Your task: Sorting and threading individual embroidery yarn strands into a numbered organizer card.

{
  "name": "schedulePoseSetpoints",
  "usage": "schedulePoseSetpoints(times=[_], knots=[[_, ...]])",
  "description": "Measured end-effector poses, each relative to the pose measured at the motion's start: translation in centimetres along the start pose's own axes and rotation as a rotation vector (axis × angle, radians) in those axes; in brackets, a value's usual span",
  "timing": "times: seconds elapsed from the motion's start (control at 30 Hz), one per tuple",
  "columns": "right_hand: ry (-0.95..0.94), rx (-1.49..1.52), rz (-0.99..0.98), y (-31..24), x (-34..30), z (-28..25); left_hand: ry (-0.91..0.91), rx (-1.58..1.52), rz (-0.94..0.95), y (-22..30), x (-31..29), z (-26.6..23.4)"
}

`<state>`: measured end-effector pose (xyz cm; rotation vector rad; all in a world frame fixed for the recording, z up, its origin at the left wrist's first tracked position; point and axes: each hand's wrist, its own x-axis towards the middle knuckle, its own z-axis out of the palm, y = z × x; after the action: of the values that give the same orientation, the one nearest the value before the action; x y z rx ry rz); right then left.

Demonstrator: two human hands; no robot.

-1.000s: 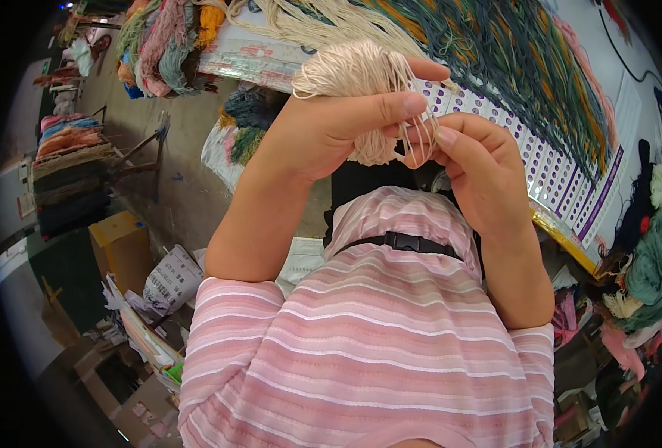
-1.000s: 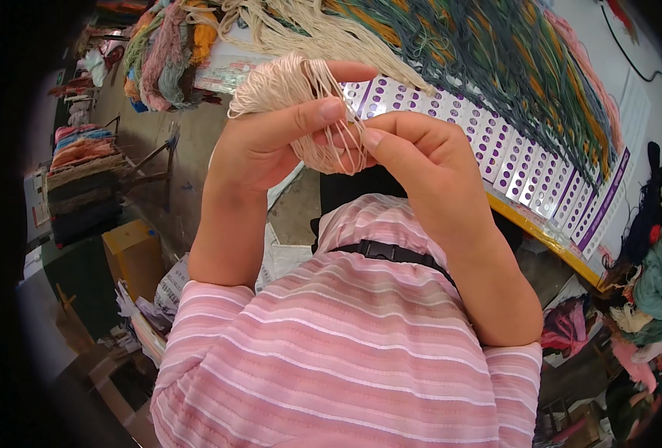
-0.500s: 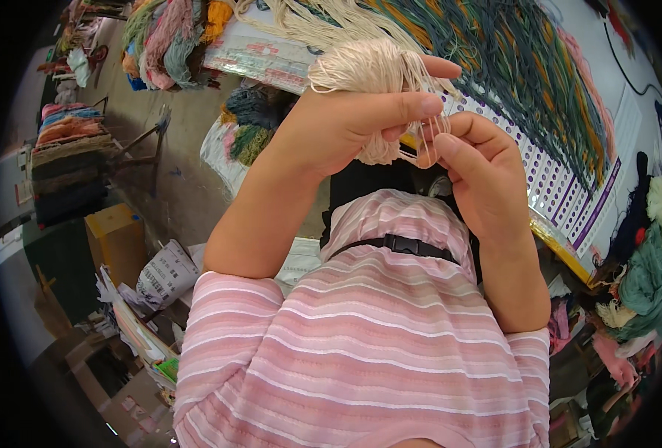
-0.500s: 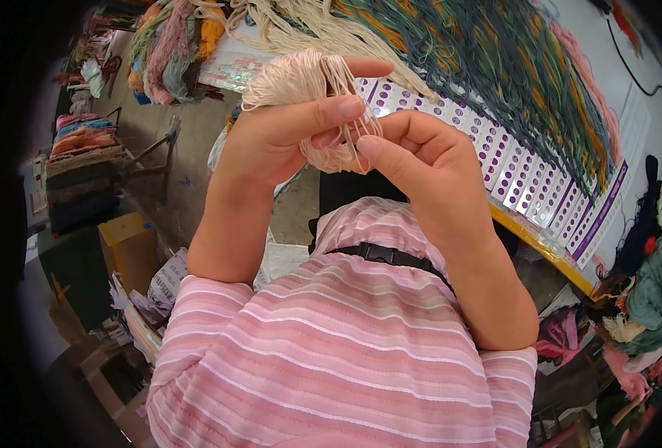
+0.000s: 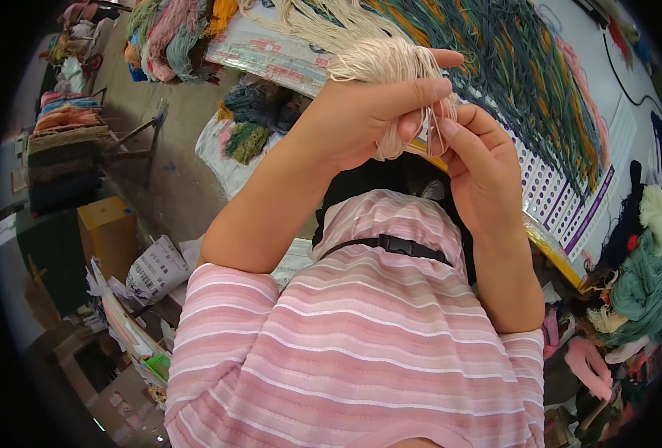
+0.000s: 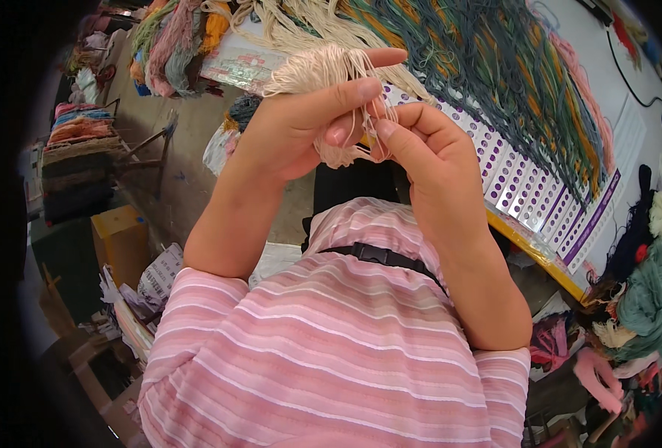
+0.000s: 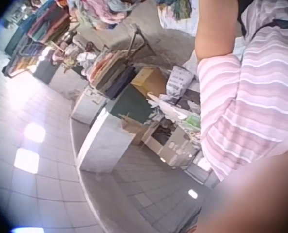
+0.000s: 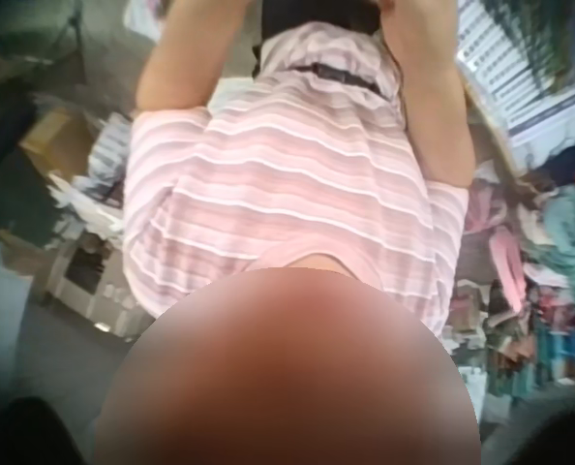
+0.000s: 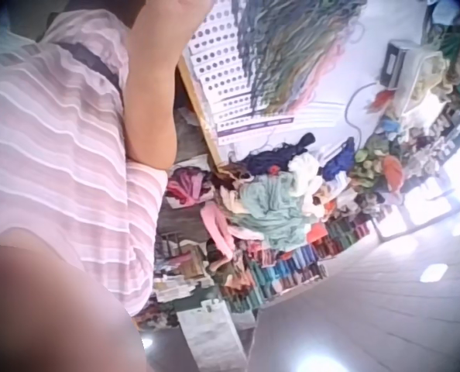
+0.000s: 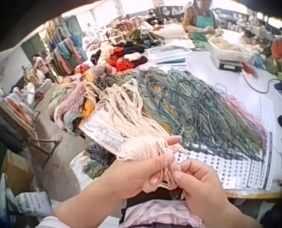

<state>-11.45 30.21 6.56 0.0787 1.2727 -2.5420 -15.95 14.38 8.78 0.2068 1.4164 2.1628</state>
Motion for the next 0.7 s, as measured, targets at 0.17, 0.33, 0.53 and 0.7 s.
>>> schedulePoseSetpoints(times=[0.17, 0.33, 0.53, 0.7], knots=[[0.023, 0.064, 0.040, -0.2, 0.0, -0.1, 0.003, -0.154, -0.030, -0.1, 0.2, 0.4], [0.062, -0.008, 0.031, -0.1, 0.3, -0.1, -0.049, -0.178, -0.033, -0.1, 0.3, 0.2], [0.110, -0.105, -0.057, -0.1, 0.8, 0.3, -0.134, -0.129, -0.031, -0.4, 0.4, -0.9], [0.064, 0.020, -0.080, -1.1, 1.4, -0.5, 0.037, -0.230, -0.018, 0.0, 0.3, 0.6]])
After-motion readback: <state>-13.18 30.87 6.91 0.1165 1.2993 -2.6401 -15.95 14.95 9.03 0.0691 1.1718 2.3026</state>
